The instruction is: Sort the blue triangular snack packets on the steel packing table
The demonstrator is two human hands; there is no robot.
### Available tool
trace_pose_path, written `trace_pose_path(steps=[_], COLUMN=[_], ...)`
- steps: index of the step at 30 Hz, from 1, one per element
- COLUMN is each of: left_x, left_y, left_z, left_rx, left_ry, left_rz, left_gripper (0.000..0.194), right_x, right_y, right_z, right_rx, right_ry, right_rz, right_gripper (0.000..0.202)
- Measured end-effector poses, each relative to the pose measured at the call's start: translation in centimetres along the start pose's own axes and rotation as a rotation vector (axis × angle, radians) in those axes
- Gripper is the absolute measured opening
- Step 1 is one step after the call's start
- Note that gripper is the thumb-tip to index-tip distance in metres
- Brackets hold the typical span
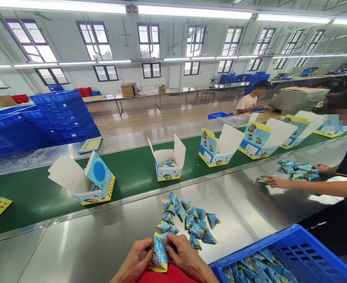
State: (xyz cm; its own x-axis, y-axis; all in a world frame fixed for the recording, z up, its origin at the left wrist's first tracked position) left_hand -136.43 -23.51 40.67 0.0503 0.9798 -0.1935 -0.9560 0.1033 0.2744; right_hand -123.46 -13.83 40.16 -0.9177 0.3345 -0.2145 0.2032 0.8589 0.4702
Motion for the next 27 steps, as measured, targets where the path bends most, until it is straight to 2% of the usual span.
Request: trace_pose_path(steps=[4,9,11,14,15,16,17,18,19,22,23,24,25,26,27], left_x=[0.6,0.3,1.5,3.9,3.7,2.3,-0.6,-5.1,-11.1,-32.0,-37.7,-41.8,-44.3,-45.4,-45.3], left_y=[-0.6,-0.9,-2.1,-4.5,-4.4,-3.2,-0.8,3.1,8.1,25.9,30.7,34.3,36.4,37.3,37.2], left_z=[0.4,1.6,2.2,2.3,1.8,0.9,-0.7,-2.7,-5.2,-13.0,-14.9,-16.2,-16.9,-17.1,-16.9], left_rx=[-0.100,-0.246,-0.271,-0.281,-0.271,-0.255,-0.231,-0.201,-0.169,-0.092,-0.078,-0.072,-0.071,-0.072,-0.073], left_ry=[0.014,-0.030,-0.039,-0.058,-0.066,-0.072,-0.074,-0.071,-0.064,-0.044,-0.043,-0.044,-0.047,-0.049,-0.050], left_rz=[-0.048,-0.096,-0.105,-0.126,-0.127,-0.125,-0.120,-0.116,-0.115,-0.124,-0.131,-0.140,-0.148,-0.156,-0.162], left_gripper=[0.045,0.059,0.061,0.062,0.062,0.060,0.058,0.055,0.051,0.040,0.037,0.035,0.034,0.033,0.033], right_x=[-0.7,-1.1,-1.7,-2.6,-2.4,-1.5,0.2,2.7,5.9,16.8,19.8,21.9,23.2,23.7,23.7], right_y=[1.1,1.3,2.4,4.0,3.3,1.5,-1.9,-6.8,-13.0,-33.7,-39.2,-43.2,-45.6,-46.6,-46.5], right_z=[-0.4,-1.7,-0.6,2.6,3.2,2.8,1.2,-1.7,-5.9,-21.9,-26.5,-30.0,-32.3,-33.5,-33.7], right_rx=[-0.010,0.083,0.175,0.354,0.413,0.463,0.502,0.527,0.535,0.491,0.473,0.454,0.438,0.428,0.426], right_ry=[-0.017,0.018,0.038,0.025,0.010,-0.008,-0.029,-0.053,-0.078,-0.137,-0.144,-0.142,-0.134,-0.123,-0.110], right_rz=[0.000,0.000,0.006,0.005,0.005,0.000,-0.010,-0.024,-0.038,-0.056,-0.060,-0.068,-0.082,-0.097,-0.111], right_gripper=[0.017,0.023,0.027,0.039,0.047,0.055,0.062,0.066,0.068,0.069,0.069,0.070,0.071,0.073,0.073])
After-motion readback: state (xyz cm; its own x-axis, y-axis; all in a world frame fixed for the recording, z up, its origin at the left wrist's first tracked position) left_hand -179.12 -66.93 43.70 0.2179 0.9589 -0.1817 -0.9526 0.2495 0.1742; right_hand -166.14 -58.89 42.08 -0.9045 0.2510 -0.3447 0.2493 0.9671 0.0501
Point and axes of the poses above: each hand's wrist, its own x-axis towards the middle knuckle, its own y-axis out of the back of the hand, z = x × y, the point moved 8 cm from there along x, towards the middle knuckle, and after that the axes turned 10 degrees about -z, right-handed, at the moved point
